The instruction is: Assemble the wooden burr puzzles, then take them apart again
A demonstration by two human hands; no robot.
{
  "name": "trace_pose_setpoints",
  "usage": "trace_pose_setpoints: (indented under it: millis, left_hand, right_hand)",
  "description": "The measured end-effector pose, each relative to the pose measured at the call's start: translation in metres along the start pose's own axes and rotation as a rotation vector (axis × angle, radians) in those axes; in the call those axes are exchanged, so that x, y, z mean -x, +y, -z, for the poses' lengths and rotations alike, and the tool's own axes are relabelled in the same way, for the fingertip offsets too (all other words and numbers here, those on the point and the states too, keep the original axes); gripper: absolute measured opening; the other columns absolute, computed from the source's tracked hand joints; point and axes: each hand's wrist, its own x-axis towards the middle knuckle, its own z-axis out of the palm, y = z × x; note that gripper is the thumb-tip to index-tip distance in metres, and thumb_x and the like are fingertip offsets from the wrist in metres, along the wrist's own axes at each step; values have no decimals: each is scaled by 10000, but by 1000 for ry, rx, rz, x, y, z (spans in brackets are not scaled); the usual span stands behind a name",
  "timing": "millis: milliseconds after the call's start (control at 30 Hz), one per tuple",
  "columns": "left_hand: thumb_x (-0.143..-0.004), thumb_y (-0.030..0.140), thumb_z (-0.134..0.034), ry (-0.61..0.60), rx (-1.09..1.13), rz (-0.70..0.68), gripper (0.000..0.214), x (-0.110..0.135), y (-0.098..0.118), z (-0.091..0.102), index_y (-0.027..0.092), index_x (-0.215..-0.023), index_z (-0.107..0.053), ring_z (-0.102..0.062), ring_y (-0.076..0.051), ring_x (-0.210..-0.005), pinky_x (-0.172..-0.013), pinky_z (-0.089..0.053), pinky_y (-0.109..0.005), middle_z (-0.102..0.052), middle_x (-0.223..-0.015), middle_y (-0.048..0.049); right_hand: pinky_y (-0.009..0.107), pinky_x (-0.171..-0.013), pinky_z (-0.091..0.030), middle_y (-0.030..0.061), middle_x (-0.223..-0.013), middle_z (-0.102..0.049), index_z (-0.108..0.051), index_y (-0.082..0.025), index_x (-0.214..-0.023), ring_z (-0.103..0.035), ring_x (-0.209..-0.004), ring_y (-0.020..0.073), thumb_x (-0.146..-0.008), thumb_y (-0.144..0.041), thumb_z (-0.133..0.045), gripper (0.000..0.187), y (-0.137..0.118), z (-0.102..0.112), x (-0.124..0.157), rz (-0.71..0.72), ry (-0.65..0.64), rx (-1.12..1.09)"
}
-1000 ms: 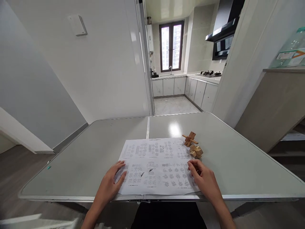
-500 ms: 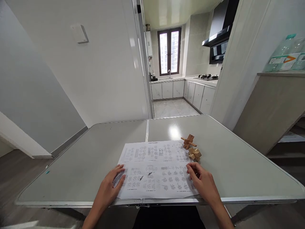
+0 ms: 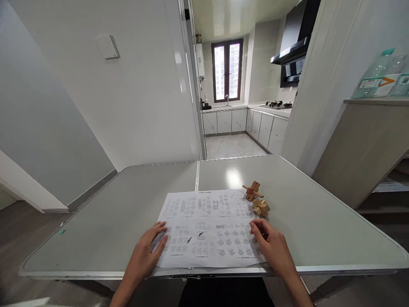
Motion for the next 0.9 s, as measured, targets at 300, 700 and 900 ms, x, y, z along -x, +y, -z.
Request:
trace_pose_setpoints:
  millis: [300,700,900]
  left_hand:
    - [-1004,429,-557,0,-16,3,306,1,-4,-3,260,-1195,-725,-603,-313,-1371,-1120,-529,-545,-694,-1406,-76]
    - [-981,412,-586,28,-20,-9,279,-1,-2,-1,265,-1156,-747,-636,-307,-1337,-1109,-548,-514,-724,-1365,-63]
    - [-996,428,-564,12,-16,1,294,0,-2,-1,267,-1173,-737,-617,-310,-1357,-1113,-540,-534,-709,-1387,-70]
  right_hand:
    - [267,-617,-505,3,-777,-731,-676,-264,-961,-653,-651,196,-949,-660,-491,437,0,0,0,-2,10,-3]
    - [274,-653,-514,13,-811,-737,-670,-258,-986,-670,-682,201,-943,-668,-487,452,2,-1,0,-14,-3,-6]
    - [271,-646,-512,15,-819,-738,-670,-263,-998,-665,-691,204,-947,-674,-484,454,0,-1,0,-23,-6,-8]
